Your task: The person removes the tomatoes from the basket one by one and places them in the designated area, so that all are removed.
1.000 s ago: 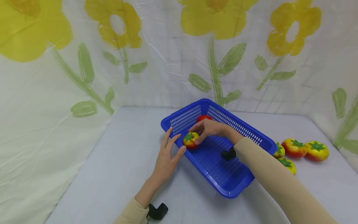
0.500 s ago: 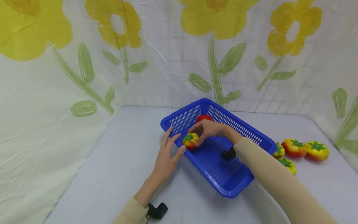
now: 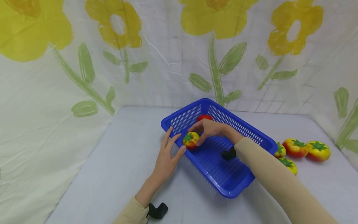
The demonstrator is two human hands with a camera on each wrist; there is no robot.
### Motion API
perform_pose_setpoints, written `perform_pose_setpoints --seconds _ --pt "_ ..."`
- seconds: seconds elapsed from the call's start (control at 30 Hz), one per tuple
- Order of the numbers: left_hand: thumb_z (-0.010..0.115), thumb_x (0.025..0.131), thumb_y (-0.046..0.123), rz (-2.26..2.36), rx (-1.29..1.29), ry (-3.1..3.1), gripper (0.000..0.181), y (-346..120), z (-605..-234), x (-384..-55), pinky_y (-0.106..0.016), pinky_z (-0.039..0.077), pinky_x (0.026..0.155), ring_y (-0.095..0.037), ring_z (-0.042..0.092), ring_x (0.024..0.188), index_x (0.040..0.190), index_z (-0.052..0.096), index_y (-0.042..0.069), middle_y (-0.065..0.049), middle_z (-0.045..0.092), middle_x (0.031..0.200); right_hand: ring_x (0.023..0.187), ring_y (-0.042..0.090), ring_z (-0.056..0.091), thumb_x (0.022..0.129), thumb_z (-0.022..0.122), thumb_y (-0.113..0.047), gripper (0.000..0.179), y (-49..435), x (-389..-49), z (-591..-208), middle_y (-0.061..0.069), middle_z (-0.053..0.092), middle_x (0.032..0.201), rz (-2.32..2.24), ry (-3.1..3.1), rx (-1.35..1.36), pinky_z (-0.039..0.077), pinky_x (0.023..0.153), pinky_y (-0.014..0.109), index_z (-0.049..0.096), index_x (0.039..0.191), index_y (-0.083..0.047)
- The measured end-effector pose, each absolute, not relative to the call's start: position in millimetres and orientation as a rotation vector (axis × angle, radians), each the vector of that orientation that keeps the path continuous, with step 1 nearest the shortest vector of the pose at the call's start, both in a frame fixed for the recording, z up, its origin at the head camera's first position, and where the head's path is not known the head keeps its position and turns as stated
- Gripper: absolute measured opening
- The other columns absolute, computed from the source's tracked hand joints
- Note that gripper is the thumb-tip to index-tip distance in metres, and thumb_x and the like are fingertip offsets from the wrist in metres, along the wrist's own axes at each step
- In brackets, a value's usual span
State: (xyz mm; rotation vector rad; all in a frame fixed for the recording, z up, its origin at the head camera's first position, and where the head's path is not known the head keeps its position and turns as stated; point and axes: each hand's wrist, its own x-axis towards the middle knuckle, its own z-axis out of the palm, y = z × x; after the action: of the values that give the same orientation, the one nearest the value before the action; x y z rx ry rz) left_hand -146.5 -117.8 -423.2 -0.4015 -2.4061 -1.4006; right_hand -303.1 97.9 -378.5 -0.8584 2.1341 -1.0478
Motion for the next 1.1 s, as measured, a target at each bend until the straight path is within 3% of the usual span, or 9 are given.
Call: perform_pose_setpoints --seconds 0.27,0.5,0.63,1.1 --pt "0.055 0.100 0.044 -1.406 -0.405 -2.408 0.050 -116.8 -424.8 -147.0 -0.055 0.031 0.107 -0.021 0.020 0.145 0.143 0.050 0.021 0.006 0.013 0.163 0.115 0.023 0.058 0.074 0.088 -0.016 0.062 100.8 -304.5 -376.7 0.000 0.064 0.124 -1.049 2.167 -0.857 0.047 0.097 0.039 0.064 0.131 -0.013" --pt "0.055 0.100 0.044 -1.405 -0.404 -2.414 0.052 -117.4 -424.1 -147.4 -0.055 0.030 0.107 -0.020 0.019 0.145 0.144 0.050 0.018 0.008 0.011 0.162 0.115 0.027 0.058 0.075 0.087 -0.013 0.064 101.1 -305.9 -373.7 0.004 0.064 0.124 -1.113 2.137 -0.901 0.048 0.096 0.040 0.061 0.133 -0.006" --pt "0.055 0.100 0.044 -1.400 -0.404 -2.415 0.053 -118.5 -424.3 -147.6 -0.055 0.030 0.107 -0.021 0.020 0.145 0.144 0.050 0.016 0.005 0.013 0.163 0.114 0.030 0.058 0.075 0.086 -0.012 0.063 100.7 -307.3 -372.9 0.007 0.064 0.123 -1.139 2.120 -0.933 0.047 0.097 0.044 0.061 0.132 -0.004" --pt "0.055 0.100 0.043 -1.404 -0.405 -2.414 0.053 -117.2 -421.6 -146.3 -0.055 0.031 0.107 -0.022 0.021 0.145 0.144 0.050 0.014 0.002 0.014 0.163 0.109 0.025 0.061 0.075 0.087 -0.013 0.060 102.8 -309.4 -369.5 0.004 0.066 0.120 -1.158 2.131 -0.917 0.049 0.094 0.037 0.063 0.130 -0.008"
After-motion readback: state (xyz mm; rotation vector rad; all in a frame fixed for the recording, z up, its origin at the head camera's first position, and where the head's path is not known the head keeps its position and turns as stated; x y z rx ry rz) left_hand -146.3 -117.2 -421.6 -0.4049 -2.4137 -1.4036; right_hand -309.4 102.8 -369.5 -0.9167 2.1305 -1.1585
